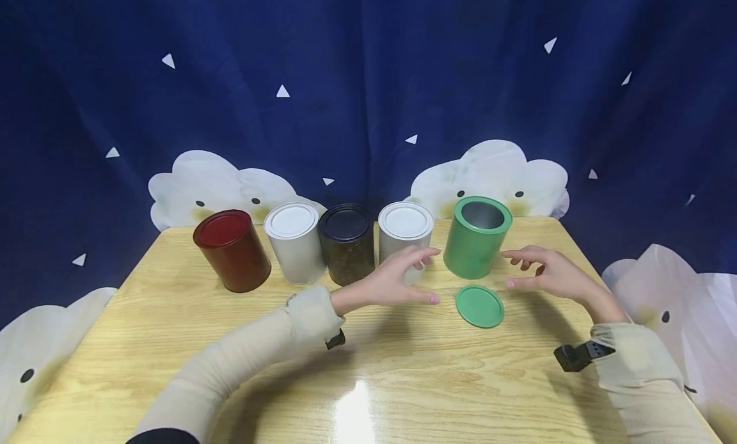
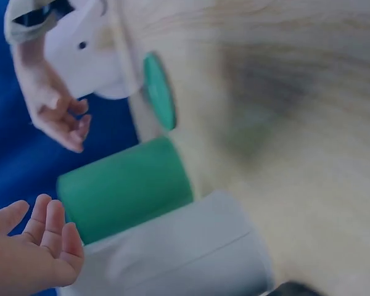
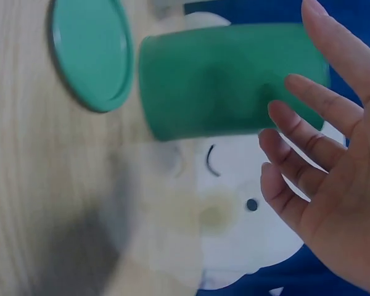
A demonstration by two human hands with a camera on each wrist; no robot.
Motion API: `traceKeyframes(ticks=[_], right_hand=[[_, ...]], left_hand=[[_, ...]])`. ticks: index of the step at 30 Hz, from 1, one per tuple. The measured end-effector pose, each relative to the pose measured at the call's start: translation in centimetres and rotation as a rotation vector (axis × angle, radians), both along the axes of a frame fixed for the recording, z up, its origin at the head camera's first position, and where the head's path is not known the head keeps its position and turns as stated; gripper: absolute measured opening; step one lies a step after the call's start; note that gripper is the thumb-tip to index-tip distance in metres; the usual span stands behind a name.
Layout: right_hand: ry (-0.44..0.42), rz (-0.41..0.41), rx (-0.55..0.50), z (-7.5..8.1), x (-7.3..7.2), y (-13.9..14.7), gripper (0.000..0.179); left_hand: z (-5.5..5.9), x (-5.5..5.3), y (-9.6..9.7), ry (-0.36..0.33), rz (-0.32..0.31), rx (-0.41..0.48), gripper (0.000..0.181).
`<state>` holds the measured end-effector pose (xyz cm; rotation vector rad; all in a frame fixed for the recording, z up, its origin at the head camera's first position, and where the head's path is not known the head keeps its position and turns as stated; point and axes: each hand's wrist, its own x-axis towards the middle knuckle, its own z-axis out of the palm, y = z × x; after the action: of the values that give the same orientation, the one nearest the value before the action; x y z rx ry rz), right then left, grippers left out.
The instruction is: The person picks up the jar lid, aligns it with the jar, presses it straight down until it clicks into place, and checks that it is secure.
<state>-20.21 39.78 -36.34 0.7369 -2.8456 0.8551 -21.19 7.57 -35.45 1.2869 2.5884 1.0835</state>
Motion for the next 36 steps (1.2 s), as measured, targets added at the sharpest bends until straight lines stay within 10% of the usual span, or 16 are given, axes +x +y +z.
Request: traceKeyframes(ticks=[16,36], right_hand=[[-0.419,0.132,0.016,-5.1,-0.8,1.6,0.071],[-0.273,0.244,0.025,-7.4,-0.5,1.2,0.083]], left_hand=[[-3.7,-0.6,4.4,0.038,-0.055,-0.221,0.082],[-5.8,-2.4,7.8,-0.094,-0.046,-0.415,0.090]])
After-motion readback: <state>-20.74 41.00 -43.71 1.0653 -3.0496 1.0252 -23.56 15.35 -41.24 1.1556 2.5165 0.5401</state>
